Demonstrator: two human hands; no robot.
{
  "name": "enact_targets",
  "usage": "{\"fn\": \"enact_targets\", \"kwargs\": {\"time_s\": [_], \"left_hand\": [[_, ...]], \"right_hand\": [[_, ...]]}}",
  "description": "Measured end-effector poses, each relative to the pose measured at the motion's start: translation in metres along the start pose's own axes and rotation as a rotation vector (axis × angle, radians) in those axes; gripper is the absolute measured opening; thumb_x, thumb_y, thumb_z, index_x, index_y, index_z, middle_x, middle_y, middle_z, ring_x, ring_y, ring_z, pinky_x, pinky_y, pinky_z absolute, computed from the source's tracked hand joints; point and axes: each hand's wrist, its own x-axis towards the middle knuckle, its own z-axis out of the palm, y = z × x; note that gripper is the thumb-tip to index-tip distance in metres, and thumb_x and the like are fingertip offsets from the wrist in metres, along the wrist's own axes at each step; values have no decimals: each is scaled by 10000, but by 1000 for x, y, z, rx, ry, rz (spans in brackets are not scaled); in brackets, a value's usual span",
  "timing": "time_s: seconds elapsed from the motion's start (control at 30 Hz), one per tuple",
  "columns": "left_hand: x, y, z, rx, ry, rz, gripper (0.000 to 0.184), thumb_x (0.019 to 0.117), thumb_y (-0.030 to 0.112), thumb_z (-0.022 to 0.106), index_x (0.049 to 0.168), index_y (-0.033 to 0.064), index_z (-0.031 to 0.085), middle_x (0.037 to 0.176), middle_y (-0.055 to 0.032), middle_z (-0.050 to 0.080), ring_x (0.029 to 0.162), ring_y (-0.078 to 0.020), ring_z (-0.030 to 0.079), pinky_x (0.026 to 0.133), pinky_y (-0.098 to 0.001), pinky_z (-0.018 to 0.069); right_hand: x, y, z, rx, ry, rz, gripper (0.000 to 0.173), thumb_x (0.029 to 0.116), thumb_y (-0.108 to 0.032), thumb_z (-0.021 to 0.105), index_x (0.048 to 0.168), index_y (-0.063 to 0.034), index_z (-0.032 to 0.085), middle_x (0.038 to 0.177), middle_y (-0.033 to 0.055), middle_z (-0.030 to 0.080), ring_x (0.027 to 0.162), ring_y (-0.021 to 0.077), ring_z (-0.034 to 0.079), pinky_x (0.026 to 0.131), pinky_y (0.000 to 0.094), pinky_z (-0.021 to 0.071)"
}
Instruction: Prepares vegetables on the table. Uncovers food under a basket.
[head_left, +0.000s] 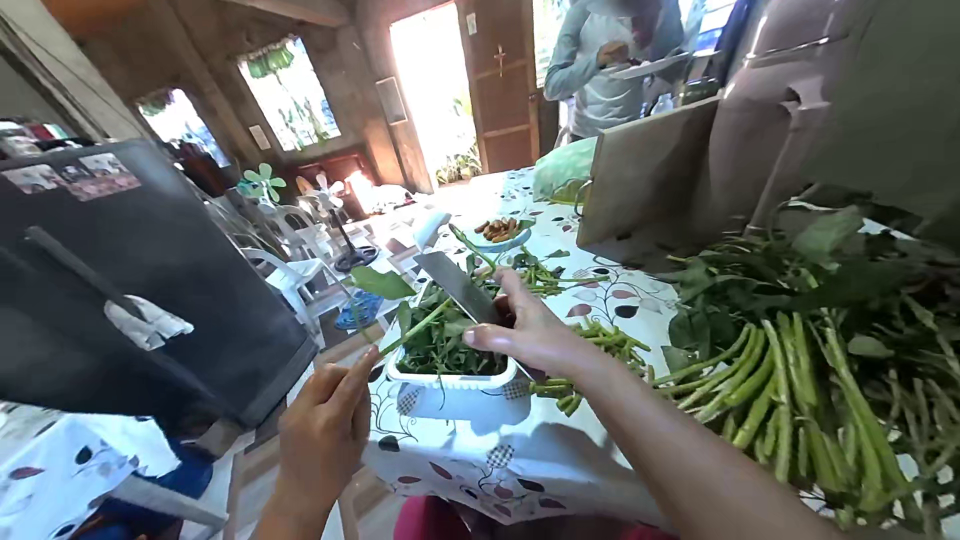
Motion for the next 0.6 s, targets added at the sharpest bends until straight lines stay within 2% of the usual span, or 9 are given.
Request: {"fn": "enact_targets", "kwargs": {"time_s": [0.07, 0.17, 0.23, 0.27, 0.3, 0.33, 0.4, 0.5, 0.6], "left_hand": [[0, 9, -11, 33, -33, -34, 333, 973, 67, 503, 1185, 33, 758, 769, -130, 593, 629, -214, 568, 547, -287, 465], [-1, 19, -24, 93, -41, -67, 331, 951, 62, 504, 1146, 15, 767, 718, -113, 561, 591, -201, 541, 526, -274, 445], [-5, 22, -37, 136, -40, -100, 331, 932, 46, 508, 1131, -1, 768, 705, -112, 558, 581, -194, 532, 524, -263, 436], [-7, 22, -43, 153, -45, -117, 325, 931, 42, 512, 1128, -9, 766, 702, -113, 556, 577, -189, 527, 521, -260, 429], [-8, 19, -46, 167, -46, -131, 323, 923, 34, 518, 1122, -16, 766, 698, -117, 564, 569, -188, 531, 514, -257, 431], [-9, 16, -46, 179, -51, -149, 322, 917, 28, 523, 1123, -17, 766, 701, -124, 584, 566, -197, 551, 515, -266, 451], [-14, 8, -40, 171, -68, -199, 321, 917, 19, 535, 1146, -25, 755, 721, -136, 600, 570, -220, 573, 523, -292, 486], [-22, -2, -28, 143, -61, -246, 328, 916, 19, 550, 1175, -24, 747, 758, -149, 628, 590, -229, 598, 549, -310, 521], [-27, -6, -17, 128, -29, -226, 324, 923, 30, 542, 1164, -13, 755, 737, -125, 611, 589, -197, 583, 548, -272, 506]], "right_hand": [[11, -3, 10, -9, 31, 21, 839, 829, -362, 801, 1499, -160, 338, 1053, 127, 664, 909, 221, 677, 798, 438, 571], [23, -11, 23, 16, 79, 47, 735, 871, -415, 756, 1462, -179, 389, 1023, 126, 663, 835, 224, 652, 713, 433, 545], [33, -13, 26, 139, 123, 89, 571, 969, -430, 658, 1443, -201, 436, 833, 63, 576, 600, 133, 487, 527, 315, 419], [39, -11, 25, 246, 99, 125, 442, 1007, -483, 568, 1349, -216, 485, 728, -3, 488, 502, 69, 403, 449, 234, 360], [47, -7, 21, 377, 7, 178, 386, 1026, -567, 470, 1159, -206, 494, 658, -42, 458, 438, 29, 380, 398, 183, 346], [57, 0, 18, 527, -113, 251, 472, 1001, -644, 444, 1013, -179, 521, 630, -42, 499, 405, 27, 420, 369, 173, 382], [72, 11, 17, 724, -332, 397, 577, 959, -705, 442, 912, -139, 544, 629, -19, 543, 408, 48, 481, 374, 184, 436], [75, 21, 18, 882, -523, 481, 631, 941, -725, 433, 867, -113, 566, 626, -2, 556, 426, 57, 525, 393, 176, 458], [66, 21, 3, 970, -670, 358, 624, 905, -744, 488, 943, -129, 588, 700, -3, 589, 474, 49, 553, 437, 164, 481]]}}
